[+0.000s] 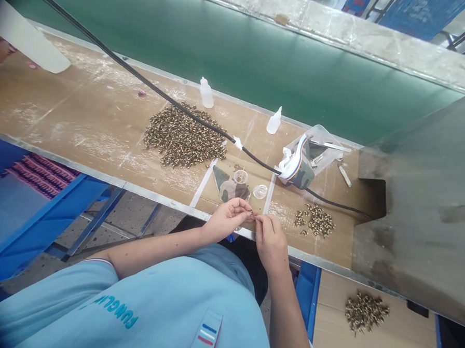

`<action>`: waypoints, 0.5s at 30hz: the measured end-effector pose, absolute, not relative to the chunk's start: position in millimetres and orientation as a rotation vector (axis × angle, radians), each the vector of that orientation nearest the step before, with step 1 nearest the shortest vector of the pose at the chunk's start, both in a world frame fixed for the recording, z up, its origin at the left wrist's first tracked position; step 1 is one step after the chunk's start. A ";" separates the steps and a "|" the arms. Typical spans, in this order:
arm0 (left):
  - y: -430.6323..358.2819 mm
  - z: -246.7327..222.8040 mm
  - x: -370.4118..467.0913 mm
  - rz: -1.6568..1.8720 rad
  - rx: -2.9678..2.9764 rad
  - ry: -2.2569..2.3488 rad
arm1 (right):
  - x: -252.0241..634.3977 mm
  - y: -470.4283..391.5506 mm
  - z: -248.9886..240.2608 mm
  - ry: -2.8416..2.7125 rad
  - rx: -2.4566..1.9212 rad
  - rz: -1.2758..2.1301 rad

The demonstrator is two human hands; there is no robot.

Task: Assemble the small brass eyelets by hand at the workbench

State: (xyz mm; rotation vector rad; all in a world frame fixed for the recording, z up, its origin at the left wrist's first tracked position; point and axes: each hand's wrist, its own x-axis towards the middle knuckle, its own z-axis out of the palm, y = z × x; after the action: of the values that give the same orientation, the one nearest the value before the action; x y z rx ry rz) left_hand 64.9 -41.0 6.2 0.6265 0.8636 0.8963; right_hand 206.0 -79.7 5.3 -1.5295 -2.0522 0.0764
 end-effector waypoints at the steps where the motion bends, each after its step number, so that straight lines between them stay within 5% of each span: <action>1: -41.3 6.1 64.9 0.897 0.632 0.865 | 205.6 -79.8 5.5 -2.058 -1.527 0.069; 15: -44.5 4.3 63.4 0.901 0.818 0.899 | 205.5 -80.7 11.6 -2.154 -1.524 0.023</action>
State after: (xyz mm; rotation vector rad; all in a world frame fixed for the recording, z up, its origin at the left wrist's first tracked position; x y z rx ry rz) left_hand 63.4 -44.5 4.3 0.8183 0.8991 0.9007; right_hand 205.5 -80.7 11.6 -1.5240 -2.1543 0.0227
